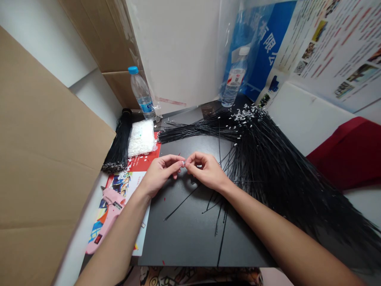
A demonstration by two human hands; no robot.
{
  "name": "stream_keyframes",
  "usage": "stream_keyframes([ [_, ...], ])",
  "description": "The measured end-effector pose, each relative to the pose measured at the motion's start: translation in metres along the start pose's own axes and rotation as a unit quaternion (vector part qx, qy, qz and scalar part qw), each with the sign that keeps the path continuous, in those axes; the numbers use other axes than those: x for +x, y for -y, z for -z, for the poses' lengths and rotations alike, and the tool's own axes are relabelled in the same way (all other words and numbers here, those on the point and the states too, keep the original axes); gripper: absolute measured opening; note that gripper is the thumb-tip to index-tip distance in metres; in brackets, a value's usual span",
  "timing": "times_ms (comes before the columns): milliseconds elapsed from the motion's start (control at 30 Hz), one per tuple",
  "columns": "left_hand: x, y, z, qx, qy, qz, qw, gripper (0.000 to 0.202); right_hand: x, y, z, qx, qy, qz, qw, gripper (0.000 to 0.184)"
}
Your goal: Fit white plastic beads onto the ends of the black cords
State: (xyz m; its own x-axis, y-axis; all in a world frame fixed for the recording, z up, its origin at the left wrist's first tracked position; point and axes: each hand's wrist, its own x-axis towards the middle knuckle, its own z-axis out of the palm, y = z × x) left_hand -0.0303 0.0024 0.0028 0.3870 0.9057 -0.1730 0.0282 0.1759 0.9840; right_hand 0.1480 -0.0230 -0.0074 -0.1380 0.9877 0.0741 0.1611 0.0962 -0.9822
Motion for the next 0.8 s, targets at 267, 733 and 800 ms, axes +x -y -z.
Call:
stream_keyframes([
  [267, 0.0000, -0.0032, -0.0017, 0.005, -0.006, 0.003, 1.000, 0.027, -0.0003, -0.0018, -0.0015, -0.026, -0.016, 0.004, 1.000, 0.014],
  [733, -0.0009, -0.0003, -0.0016, 0.068, -0.029, -0.011, 0.997, 0.026, -0.0038, -0.0010, -0.0012, -0.084, -0.032, 0.032, 0.995, 0.007],
  [800, -0.0009, 0.0007, -0.0025, 0.065, -0.029, -0.015, 0.997, 0.025, -0.0048, -0.0018, -0.0006, -0.097, -0.029, 0.046, 0.994, 0.007],
])
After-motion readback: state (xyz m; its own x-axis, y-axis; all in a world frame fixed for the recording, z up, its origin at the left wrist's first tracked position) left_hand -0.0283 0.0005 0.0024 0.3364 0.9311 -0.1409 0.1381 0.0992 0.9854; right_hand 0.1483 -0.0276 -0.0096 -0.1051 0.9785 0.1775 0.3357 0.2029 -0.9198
